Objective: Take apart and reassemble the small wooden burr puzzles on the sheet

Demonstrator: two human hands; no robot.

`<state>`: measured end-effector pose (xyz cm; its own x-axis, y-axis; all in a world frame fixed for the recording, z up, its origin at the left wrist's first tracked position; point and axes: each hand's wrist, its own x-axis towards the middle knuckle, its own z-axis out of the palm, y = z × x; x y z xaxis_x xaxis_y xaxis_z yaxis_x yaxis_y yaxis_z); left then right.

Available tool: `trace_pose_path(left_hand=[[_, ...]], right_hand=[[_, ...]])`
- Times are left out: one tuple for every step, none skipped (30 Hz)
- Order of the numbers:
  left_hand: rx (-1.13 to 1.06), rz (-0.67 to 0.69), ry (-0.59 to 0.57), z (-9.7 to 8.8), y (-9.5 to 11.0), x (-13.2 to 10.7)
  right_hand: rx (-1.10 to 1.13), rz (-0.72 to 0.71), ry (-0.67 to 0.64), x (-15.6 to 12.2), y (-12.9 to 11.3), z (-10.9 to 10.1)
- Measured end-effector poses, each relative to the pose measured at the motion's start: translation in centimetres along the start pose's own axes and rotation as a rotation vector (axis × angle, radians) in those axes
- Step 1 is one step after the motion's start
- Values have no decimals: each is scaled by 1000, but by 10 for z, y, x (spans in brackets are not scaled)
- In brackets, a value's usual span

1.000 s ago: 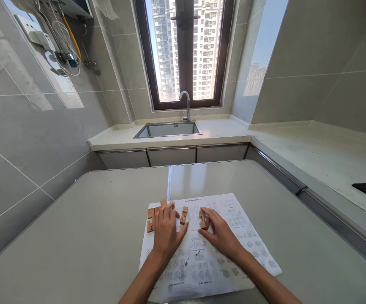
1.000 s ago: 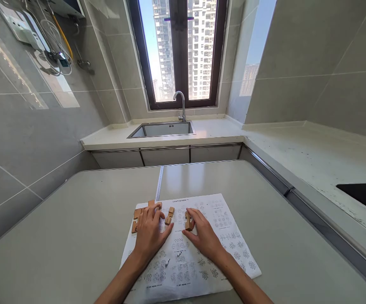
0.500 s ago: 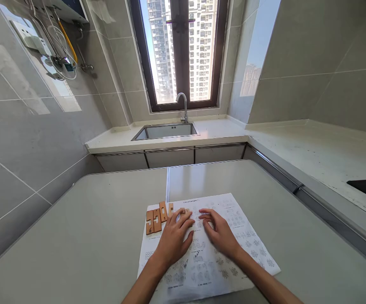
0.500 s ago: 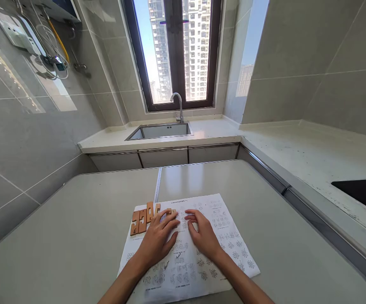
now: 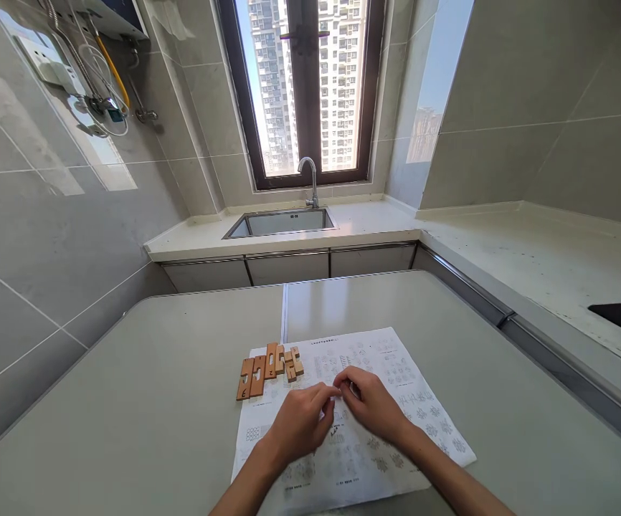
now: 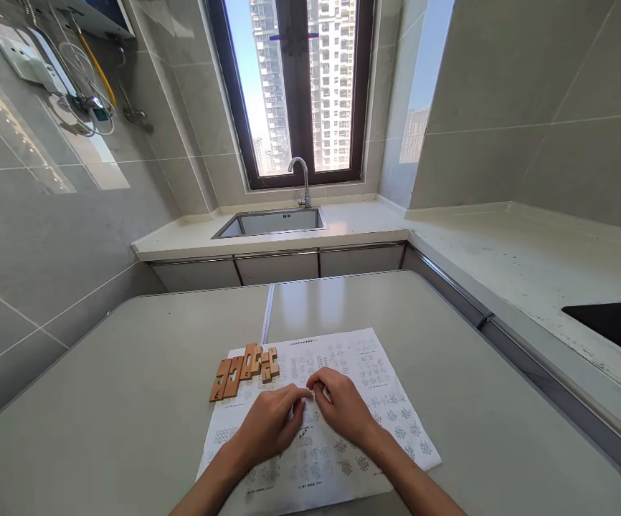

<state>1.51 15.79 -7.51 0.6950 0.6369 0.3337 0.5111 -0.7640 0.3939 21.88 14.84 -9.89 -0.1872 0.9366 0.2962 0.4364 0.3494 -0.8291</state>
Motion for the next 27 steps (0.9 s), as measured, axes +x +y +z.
trace_pose_path(left_hand=[[13, 29, -37, 1, 1, 0], [31, 49, -58, 3, 1, -1], [46, 56, -63, 4, 1, -1], [55, 54, -60, 5, 0, -1], [57, 48, -54, 5, -1, -1], [56, 42, -49, 6, -2, -2], [53, 37, -48, 5, -2, -2], [52, 35, -48, 5, -2, -2], [54, 32, -50, 5, -2, -2], [56, 29, -52, 5, -2, -2], [55, 28, -54, 5, -2, -2], [53, 27, -56, 5, -2, -2], [49, 26, -56, 5, -2, -2], [46, 25, -57, 6, -2, -2], [44, 24, -57, 6, -3, -2], [44, 25, -56, 6, -3, -2], [45, 25, -54, 7, -4, -2], [45, 26, -52, 7, -4, -2], [45, 27, -51, 7, -5, -2], [44, 28, -49, 7, -5, -2], [43, 29, -49, 7, -5, -2], [42, 29, -49, 7, -5, -2], [41, 30, -49, 7, -4, -2], [42, 30, -48, 6, -4, -2], [43, 30, -48, 6, -4, -2], [45, 30, -49, 6, -3, -2], [49, 28, -50, 5, -3, -2]], right_hand=[[-5, 1, -4, 0, 0, 0], [-9, 3, -7, 0, -1, 0], [-12, 5, -11, 0, -1, -1], [-13, 7, -16, 0, -1, -1], [-13, 9, -19, 0, -1, -1], [-13, 10, -22, 0, -1, -1], [-13, 9, -25, 0, -2, -2], [-14, 9, -27, 0, -2, -2], [-15, 8, -28, 0, -2, -2], [-16, 7, -29, 0, -3, -3], [-18, 8, -31, 0, -3, -3], [-19, 9, -32, 0, -3, -3], [-21, 12, -34, 0, -3, -3], [-22, 13, -33, 0, -4, -3], [-22, 13, -33, 0, -4, -3], [-21, 12, -32, 0, -4, -3], [-19, 11, -29, 0, -4, -3], [-18, 10, -28, 0, -4, -3], [-17, 10, -27, 0, -5, -3], [-17, 10, -27, 0, -5, -4], [-17, 9, -26, 0, -5, -4], [-18, 8, -26, 0, -5, -4], [-19, 5, -26, 0, -5, -4], [-20, 3, -25, 0, -5, -4], [-20, 1, -25, 0, -5, -4], [-20, 0, -25, 0, -5, -4], [-19, 1, -25, 0, -5, -4]])
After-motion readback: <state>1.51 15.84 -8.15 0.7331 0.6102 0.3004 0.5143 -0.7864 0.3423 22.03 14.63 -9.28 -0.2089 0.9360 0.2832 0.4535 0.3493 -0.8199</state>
